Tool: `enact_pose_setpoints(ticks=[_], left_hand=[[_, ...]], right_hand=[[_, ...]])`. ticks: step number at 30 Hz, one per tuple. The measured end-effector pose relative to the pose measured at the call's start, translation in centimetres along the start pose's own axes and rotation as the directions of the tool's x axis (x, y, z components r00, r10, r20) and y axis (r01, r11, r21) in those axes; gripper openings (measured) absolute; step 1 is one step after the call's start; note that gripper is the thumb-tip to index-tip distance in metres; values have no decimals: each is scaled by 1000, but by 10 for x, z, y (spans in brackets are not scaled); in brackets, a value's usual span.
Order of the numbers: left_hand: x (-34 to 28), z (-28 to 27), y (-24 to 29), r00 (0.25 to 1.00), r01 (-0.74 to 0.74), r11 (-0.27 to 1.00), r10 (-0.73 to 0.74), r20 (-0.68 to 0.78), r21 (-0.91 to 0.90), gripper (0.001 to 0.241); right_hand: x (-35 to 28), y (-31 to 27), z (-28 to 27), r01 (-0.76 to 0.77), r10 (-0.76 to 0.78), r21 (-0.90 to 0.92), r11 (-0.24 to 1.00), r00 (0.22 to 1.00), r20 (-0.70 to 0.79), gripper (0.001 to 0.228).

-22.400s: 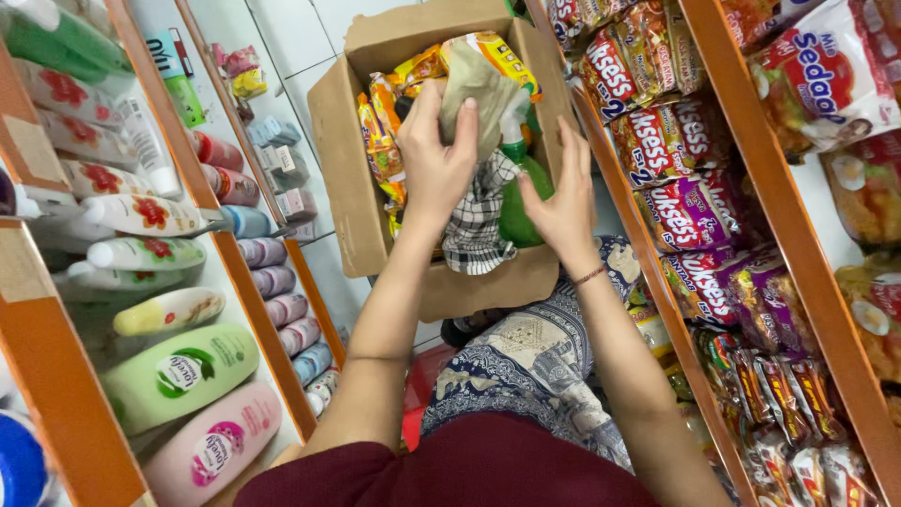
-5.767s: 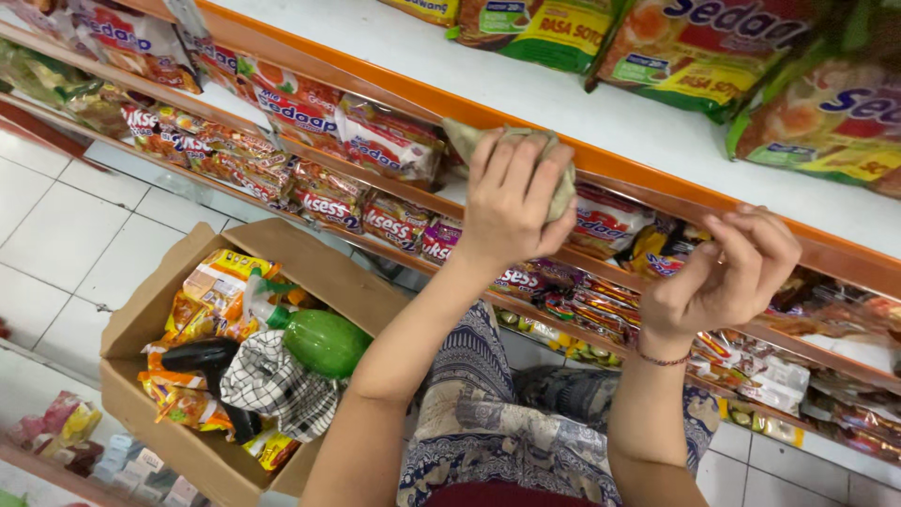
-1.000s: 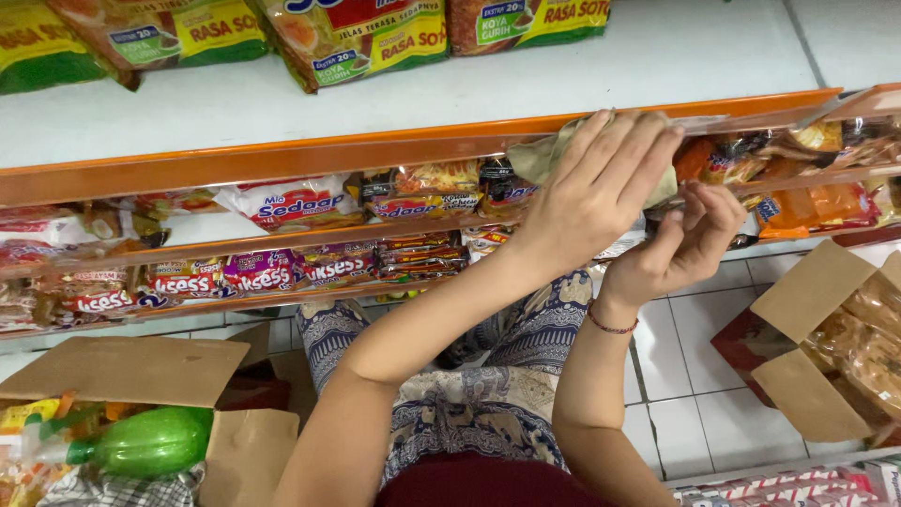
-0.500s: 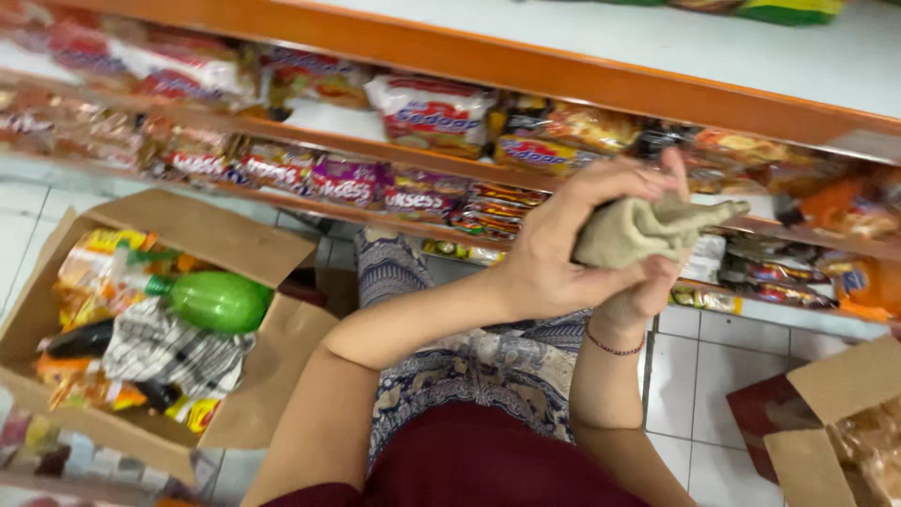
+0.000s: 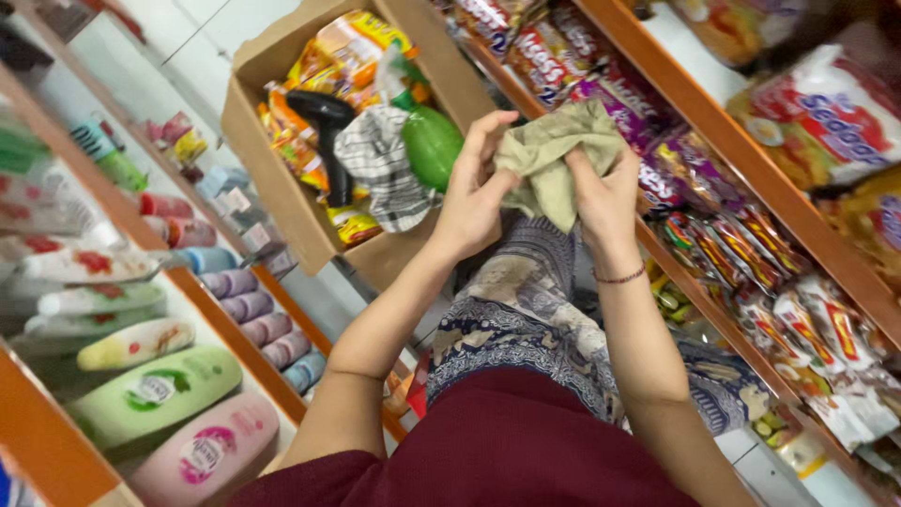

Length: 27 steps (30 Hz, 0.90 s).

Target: The person wipes down store shelves using a cloth, moving packages of instant noodles and other items into a cardboard box and back onto the shelves.

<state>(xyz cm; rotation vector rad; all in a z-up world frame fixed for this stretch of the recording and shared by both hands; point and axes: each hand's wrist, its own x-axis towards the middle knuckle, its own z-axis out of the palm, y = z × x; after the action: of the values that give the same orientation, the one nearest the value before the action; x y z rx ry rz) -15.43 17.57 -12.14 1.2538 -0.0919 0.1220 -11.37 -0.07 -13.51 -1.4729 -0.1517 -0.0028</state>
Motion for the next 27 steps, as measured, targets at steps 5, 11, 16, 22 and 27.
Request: enact_pose_setpoints(ticks=[5, 11, 16, 22, 27], left_hand=[[-24, -78, 6, 839, 85, 278, 498, -220, 957, 57], [-35, -132, 2, 776, 382, 406, 347, -526, 830, 94], [-33, -149, -1, 764, 155, 694, 367, -530, 703, 70], [-31, -156, 8, 636, -17, 688, 568, -523, 726, 55], [-25, -159, 14, 490, -138, 793, 575, -655, 593, 46]], right_hand=[[25, 48, 76, -152, 137, 76, 985, 975, 177, 20], [34, 82, 113, -272, 245, 85, 958, 938, 245, 22], [46, 97, 116, -273, 252, 57, 960, 937, 242, 25], [53, 110, 127, -135, 175, -146, 980, 936, 307, 24], [39, 93, 155, 240, 13, -484, 842, 887, 461, 32]])
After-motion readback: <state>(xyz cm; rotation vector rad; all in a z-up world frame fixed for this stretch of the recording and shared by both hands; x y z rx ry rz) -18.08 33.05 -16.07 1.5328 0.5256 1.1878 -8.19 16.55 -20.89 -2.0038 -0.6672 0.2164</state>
